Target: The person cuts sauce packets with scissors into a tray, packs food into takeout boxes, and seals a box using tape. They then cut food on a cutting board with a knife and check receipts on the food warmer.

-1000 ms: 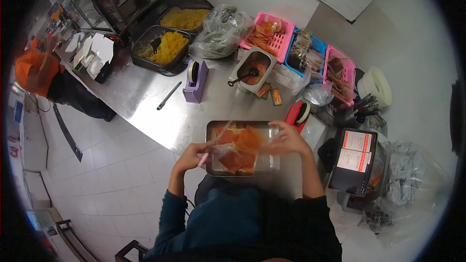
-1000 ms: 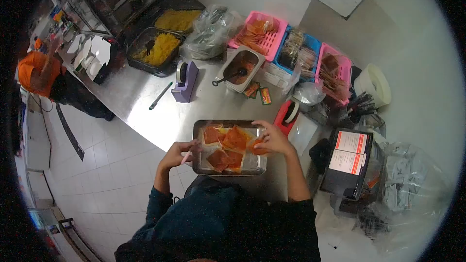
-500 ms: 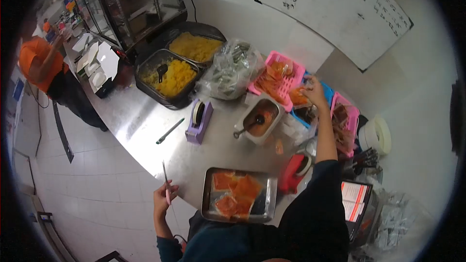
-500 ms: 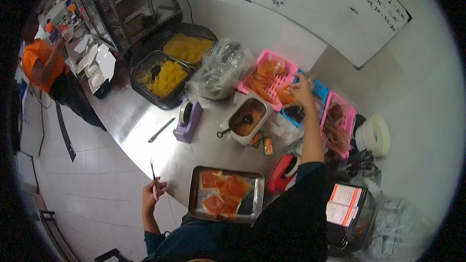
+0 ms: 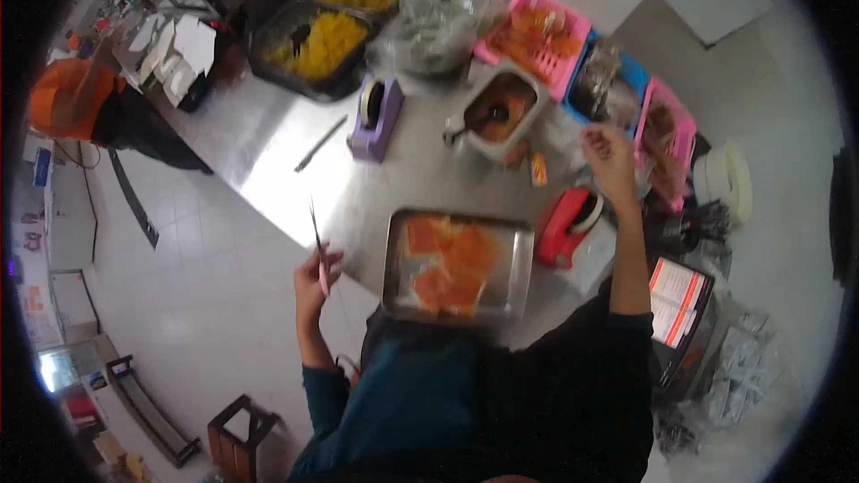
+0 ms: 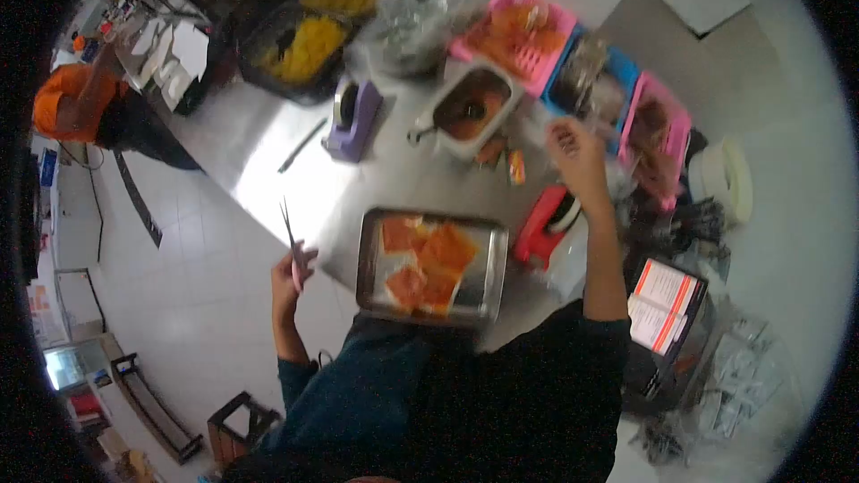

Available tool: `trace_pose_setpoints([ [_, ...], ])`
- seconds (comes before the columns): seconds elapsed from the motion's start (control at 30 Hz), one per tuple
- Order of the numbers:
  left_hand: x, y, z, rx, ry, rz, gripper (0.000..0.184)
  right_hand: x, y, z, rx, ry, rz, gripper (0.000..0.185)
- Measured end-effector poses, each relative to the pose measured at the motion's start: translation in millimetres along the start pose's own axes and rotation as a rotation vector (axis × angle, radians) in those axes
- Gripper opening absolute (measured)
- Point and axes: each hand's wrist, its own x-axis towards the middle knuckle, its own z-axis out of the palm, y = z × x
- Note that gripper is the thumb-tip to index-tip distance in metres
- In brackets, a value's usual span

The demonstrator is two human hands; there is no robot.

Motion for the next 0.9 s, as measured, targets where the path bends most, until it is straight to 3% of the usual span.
trace_pose_setpoints([
  [0.1,-5.0,3.1,4.1,0.063,-0.042,0.076,0.05,-95.3,-20.4,41.0,-0.105,-0.454,0.246,0.012],
  [0.17,-8.2,3.2,6.6,0.114,-0.078,0.111,0.052,-153.4,1.3,84.1,-0.067,-0.638,0.257,0.019],
  [0.23,-16.4,3.6,10.8,0.14,-0.105,0.138,0.053,-194.5,-1.4,119.5,-0.147,-0.658,0.278,0.033],
  [0.37,-21.8,-4.4,15.0,0.141,-0.153,0.177,0.054,-220.0,-41.9,161.9,-0.346,-0.475,-0.018,0.058],
  [0.43,-23.6,-8.5,17.3,0.142,-0.18,0.212,0.054,-214.6,-61.4,174.5,-0.432,-0.474,-0.059,0.069],
  [0.47,-24.7,-8.4,16.8,0.129,-0.227,0.151,0.055,-211.6,-62.1,184.7,-0.416,-0.54,0.055,0.073],
  [0.57,-30.0,-4.1,22.0,0.133,-0.215,0.174,0.055,-205.2,-61.9,206.6,-0.483,-0.417,0.004,0.065],
  [0.67,-32.4,-4.4,22.1,0.101,-0.198,0.169,0.051,-195.6,-55.4,211.7,-0.109,-0.484,0.191,0.054],
  [0.77,-31.6,-8.5,16.8,0.122,-0.192,0.188,0.052,-182.4,-64.1,190.6,0.048,-0.452,0.233,0.046],
  [0.8,-30.8,-11.4,14.6,0.139,-0.193,0.203,0.052,-186.9,-42.3,196.9,0.004,-0.325,0.122,0.035],
  [0.9,-27.3,-21.9,8.8,0.145,-0.186,0.202,0.054,-171.1,-20.1,169.3,0.129,-0.447,0.166,0.026],
])
